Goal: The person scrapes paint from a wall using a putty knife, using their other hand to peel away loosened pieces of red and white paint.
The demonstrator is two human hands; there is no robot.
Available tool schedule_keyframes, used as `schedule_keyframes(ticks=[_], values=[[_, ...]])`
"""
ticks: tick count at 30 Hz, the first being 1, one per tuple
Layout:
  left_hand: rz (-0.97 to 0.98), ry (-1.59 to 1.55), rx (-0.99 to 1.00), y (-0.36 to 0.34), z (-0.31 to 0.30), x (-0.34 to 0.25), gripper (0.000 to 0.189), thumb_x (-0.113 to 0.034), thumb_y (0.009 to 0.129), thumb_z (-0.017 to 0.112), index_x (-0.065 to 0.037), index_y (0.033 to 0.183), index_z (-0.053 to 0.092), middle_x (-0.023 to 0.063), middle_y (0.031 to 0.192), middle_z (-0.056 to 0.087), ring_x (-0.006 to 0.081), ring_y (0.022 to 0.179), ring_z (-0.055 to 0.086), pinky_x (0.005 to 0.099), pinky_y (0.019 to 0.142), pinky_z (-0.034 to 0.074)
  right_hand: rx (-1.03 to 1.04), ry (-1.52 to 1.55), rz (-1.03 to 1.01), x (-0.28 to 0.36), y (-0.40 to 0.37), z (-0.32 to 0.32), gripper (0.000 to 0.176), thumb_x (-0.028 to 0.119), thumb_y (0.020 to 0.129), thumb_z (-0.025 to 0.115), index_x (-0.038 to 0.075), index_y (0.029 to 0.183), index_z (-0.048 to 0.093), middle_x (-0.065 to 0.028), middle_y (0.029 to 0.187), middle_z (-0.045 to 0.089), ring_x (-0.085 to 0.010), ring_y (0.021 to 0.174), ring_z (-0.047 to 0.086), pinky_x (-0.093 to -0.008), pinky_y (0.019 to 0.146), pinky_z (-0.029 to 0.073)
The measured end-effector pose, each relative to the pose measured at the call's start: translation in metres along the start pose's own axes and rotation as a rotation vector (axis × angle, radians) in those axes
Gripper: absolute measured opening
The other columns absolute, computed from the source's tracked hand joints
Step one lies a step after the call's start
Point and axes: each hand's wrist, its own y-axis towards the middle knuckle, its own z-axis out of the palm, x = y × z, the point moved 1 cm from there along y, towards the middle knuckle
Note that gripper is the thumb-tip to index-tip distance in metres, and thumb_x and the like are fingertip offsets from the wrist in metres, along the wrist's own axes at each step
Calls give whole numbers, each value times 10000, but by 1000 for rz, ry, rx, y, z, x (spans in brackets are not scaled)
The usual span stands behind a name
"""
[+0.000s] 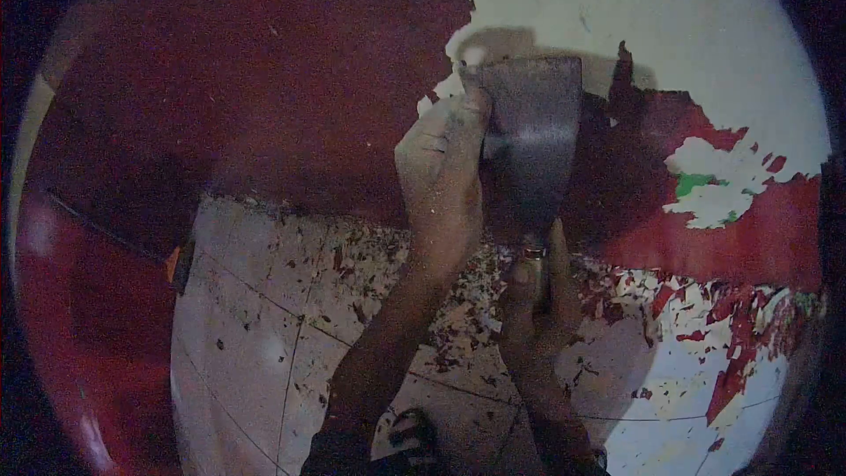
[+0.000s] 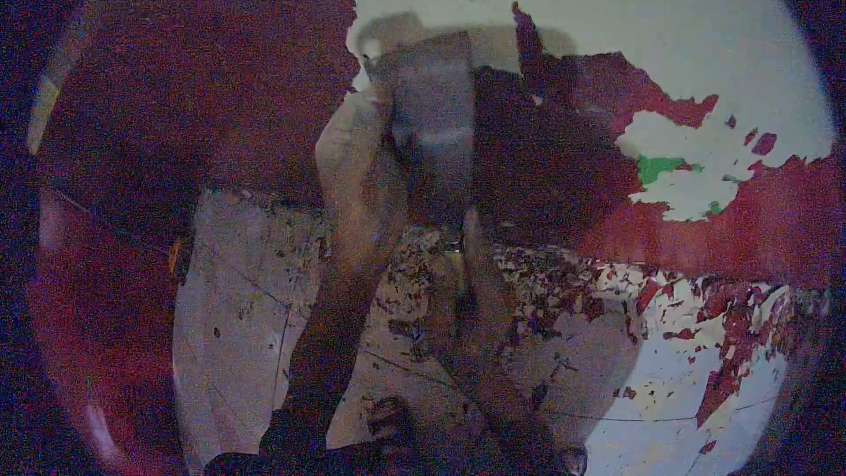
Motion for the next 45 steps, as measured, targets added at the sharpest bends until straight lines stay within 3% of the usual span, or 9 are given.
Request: schedule_keyframes(ticks=[3,8,16,19,24,29,34,39,45], values=[[49,33,-25,5,-1,7,237,-188,938,518,-9,788,558,-27,745,513,73,691,432,262,614,387,17,-160,-12,13,3,-2,480,212,956,473,-27,1363,384,-18,852,565,-45,619,441,-198,553,392],[-223,-66,-78,2,-3,13,227,-189,934,549,12,840,597,-13,780,544,65,741,464,251,657,409,20,-212,-11,8,4,-7,471,223,950,475,-45,1333,421,-70,921,597,-77,693,494,-230,612,433],[-12,-109,-40,5,1,20,189,-155,919,579,27,933,627,5,838,599,79,774,510,262,720,442,58,-307,-51,1,2,-14,496,232,944,479,-59,1338,404,-122,985,607,-117,751,534,-270,665,458],[-64,-246,59,11,-6,11,198,-163,918,584,26,956,630,14,852,611,83,778,520,254,712,445,73,-326,-59,0,5,-16,511,232,942,484,-57,1351,384,-103,946,603,-105,727,522,-261,642,449],[-21,64,-79,6,12,-3,196,-167,921,582,19,953,635,8,838,607,72,777,512,236,697,431,62,-308,-5,14,6,-11,534,232,939,493,-54,1369,357,-51,838,587,-79,661,491,-234,582,421],[-54,-98,-67,8,8,2,193,-165,924,576,18,939,634,6,829,589,77,768,501,228,699,416,13,-302,-124,13,7,-3,523,251,942,492,-50,1356,382,-18,766,553,-67,609,456,-218,535,383],[-67,-337,-65,6,17,-8,185,-165,928,569,11,938,625,12,829,575,79,771,501,233,698,417,49,-281,20,30,8,-5,501,215,935,503,-50,1347,398,-26,781,565,-69,612,469,-225,541,401],[-19,-11,-7,5,11,-5,211,-189,941,547,12,955,610,17,845,594,83,775,525,249,703,435,43,-248,-3,42,6,-13,470,156,931,500,-55,1340,404,-24,760,567,-72,610,472,-232,545,411],[-144,-367,-5,6,18,-8,195,-171,932,559,8,991,608,26,891,610,95,795,548,261,741,451,32,-433,-96,29,4,-22,463,132,921,512,-51,1336,416,-27,776,578,-77,662,494,-236,595,430]])
